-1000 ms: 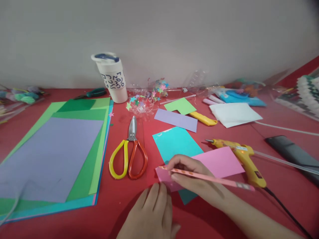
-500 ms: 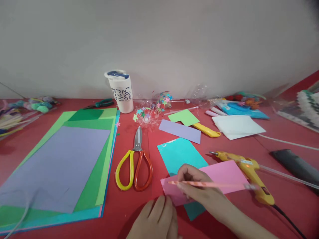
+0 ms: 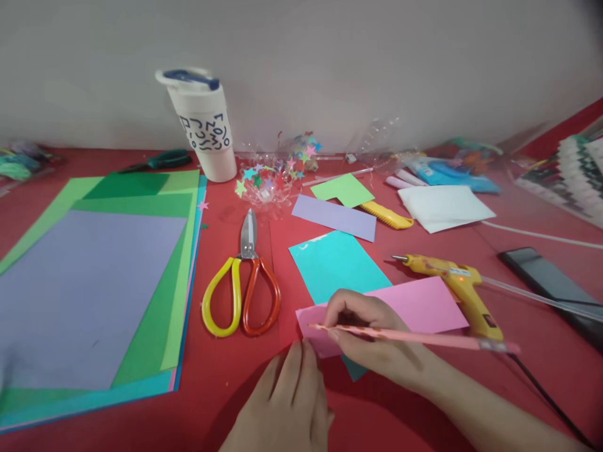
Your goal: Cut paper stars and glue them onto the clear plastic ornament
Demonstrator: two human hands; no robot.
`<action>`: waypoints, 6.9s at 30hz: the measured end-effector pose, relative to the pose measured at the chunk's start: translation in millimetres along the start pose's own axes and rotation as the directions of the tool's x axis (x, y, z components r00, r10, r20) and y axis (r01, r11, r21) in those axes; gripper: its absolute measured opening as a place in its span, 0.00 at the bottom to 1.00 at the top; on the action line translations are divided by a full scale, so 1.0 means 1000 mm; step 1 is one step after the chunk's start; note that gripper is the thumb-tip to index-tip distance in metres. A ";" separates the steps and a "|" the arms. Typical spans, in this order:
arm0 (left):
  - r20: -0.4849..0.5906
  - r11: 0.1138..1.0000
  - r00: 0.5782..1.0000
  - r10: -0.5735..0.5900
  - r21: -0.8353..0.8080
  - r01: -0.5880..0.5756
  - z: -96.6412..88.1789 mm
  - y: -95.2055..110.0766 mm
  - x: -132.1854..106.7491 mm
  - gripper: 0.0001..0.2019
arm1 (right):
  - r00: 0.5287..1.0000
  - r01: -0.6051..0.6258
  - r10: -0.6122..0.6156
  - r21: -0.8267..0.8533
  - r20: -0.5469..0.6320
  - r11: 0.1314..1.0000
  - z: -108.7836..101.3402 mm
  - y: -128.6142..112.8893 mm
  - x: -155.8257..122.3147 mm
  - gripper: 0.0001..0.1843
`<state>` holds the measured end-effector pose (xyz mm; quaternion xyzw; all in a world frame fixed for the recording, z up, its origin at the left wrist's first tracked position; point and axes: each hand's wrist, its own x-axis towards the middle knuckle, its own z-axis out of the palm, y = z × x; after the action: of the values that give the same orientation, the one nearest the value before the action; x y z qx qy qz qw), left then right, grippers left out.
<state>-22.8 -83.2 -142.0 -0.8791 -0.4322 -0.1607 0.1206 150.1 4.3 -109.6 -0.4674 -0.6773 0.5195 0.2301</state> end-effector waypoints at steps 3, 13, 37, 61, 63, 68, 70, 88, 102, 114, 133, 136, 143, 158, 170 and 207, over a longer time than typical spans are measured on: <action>0.017 1.000 1.000 -0.013 -0.016 0.013 0.000 0.000 0.000 0.15 | 1.000 -0.020 0.020 0.008 -0.024 1.000 0.001 -0.002 0.001 0.05; -0.031 0.999 0.999 -0.024 -0.036 0.023 -0.007 -0.001 0.007 0.16 | 0.998 0.049 -0.053 -0.148 -0.023 0.988 0.000 -0.001 -0.006 0.07; -0.028 0.998 0.999 0.019 -0.060 -0.021 -0.010 -0.005 0.012 0.15 | 0.991 0.124 -0.131 -0.281 -0.003 0.952 0.000 -0.003 -0.008 0.09; -0.030 0.999 1.000 0.007 -0.052 -0.009 -0.010 -0.004 0.009 0.14 | 0.993 0.069 -0.081 -0.134 -0.088 0.989 0.000 0.002 -0.005 0.08; -0.028 0.998 0.999 0.019 -0.057 -0.020 -0.010 -0.005 0.009 0.14 | 0.993 0.070 -0.081 -0.122 -0.089 0.990 0.000 0.002 -0.004 0.08; -0.046 0.998 0.998 0.033 -0.055 -0.036 -0.009 -0.006 0.010 0.14 | 0.993 0.059 -0.069 -0.109 -0.092 0.992 0.000 0.003 -0.004 0.08; -0.045 0.998 0.998 0.035 -0.056 -0.037 -0.010 -0.007 0.010 0.14 | 0.993 0.065 -0.077 -0.116 -0.095 0.991 0.000 0.002 -0.005 0.08; -0.056 0.995 0.998 0.027 -0.090 -0.032 -0.009 -0.007 0.011 0.12 | 0.992 0.067 -0.087 -0.195 -0.092 0.979 0.000 0.003 -0.009 0.08; -0.103 0.994 0.994 0.040 -0.098 -0.050 -0.011 -0.008 0.018 0.15 | 0.993 0.010 -0.037 -0.234 -0.110 0.972 -0.002 -0.001 -0.010 0.07; -0.132 0.994 0.991 0.007 -0.107 -0.021 -0.012 -0.007 0.022 0.17 | 0.993 0.032 -0.063 -0.284 -0.101 0.958 -0.003 0.000 -0.010 0.07; -0.095 0.994 0.994 0.048 -0.092 -0.056 -0.011 -0.009 0.017 0.13 | 0.957 0.226 -0.270 -0.308 -0.108 0.924 0.006 0.007 -0.009 0.09; -0.097 0.994 0.994 0.041 -0.095 -0.051 -0.010 -0.008 0.015 0.13 | 0.962 0.231 -0.266 -0.325 -0.068 0.917 0.006 0.006 -0.008 0.09; -0.089 0.993 0.995 0.046 -0.105 -0.055 -0.010 -0.007 0.014 0.11 | 0.956 0.271 -0.291 -0.276 -0.032 0.922 0.009 0.008 -0.006 0.08; -0.082 0.995 0.995 0.054 -0.075 -0.060 -0.011 -0.008 0.012 0.12 | 0.966 0.216 -0.248 -0.292 -0.078 0.932 0.007 0.002 -0.009 0.09; -0.047 0.994 0.997 0.064 -0.082 -0.068 -0.008 -0.008 0.010 0.11 | 0.972 0.090 -0.152 -0.314 -0.177 0.945 0.005 0.002 -0.010 0.08; -0.057 0.992 0.997 0.058 -0.107 -0.064 -0.009 -0.009 0.011 0.13 | 0.974 0.098 -0.149 -0.275 -0.172 0.956 0.002 0.009 -0.015 0.09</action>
<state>-25.1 -73.1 -129.2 -0.8924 -0.3924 -0.2039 0.0891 158.8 -10.1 -115.9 -0.4983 -0.7433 0.3617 0.2616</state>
